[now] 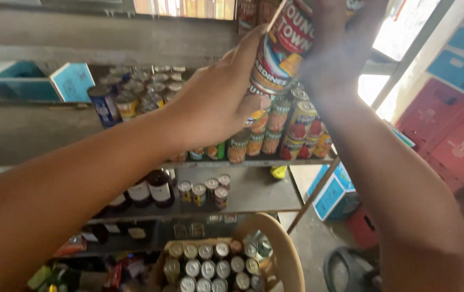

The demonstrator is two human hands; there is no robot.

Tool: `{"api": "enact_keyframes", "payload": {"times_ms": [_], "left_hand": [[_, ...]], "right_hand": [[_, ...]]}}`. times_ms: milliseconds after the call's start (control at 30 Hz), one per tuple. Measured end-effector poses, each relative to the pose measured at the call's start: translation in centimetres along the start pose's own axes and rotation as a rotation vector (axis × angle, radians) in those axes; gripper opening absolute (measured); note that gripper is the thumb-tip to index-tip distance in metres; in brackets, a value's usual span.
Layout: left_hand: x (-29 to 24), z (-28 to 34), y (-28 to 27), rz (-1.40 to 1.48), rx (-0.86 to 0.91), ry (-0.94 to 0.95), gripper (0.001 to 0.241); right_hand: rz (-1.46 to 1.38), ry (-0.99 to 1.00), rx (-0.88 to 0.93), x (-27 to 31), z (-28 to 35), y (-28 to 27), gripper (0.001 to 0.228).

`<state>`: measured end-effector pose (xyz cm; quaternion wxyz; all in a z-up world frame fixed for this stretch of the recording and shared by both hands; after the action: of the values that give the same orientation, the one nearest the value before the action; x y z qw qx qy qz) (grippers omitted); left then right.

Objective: Restocking canned sardines and squid from a crate on a stool onto a metal retail shelf.

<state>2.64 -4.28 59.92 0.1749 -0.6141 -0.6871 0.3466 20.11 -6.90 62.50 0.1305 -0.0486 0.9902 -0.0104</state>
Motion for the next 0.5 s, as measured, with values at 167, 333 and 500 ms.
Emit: {"api": "enact_keyframes", "payload": {"times_ms": [167, 333, 500], "left_hand": [[-1.9, 4.6, 3.9, 0.095, 0.038, 0.022, 0.089], [-0.8, 8.9, 9.4, 0.180, 0.115, -0.076, 0.094], [0.7, 13.3, 14.3, 0.260, 0.080, -0.122, 0.098]], "right_hand": [[-0.818, 0.314, 0.056, -0.6, 6.0, -2.6, 0.062], [-1.146, 0.519, 0.300, 1.7, 11.6, -3.9, 0.068], [-1.183, 0.710, 0.641, 2.8, 18.2, -3.5, 0.054]]}}
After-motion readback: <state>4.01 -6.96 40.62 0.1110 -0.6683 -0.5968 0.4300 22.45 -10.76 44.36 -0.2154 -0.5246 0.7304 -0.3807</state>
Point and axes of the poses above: each hand's wrist, its own z-axis away from the middle knuckle, its own y-axis out of the palm, x = y × z, the point moved 8 cm from there along -z, towards the middle knuckle, and after that the axes turned 2 degrees about z, right-handed, at the moved point
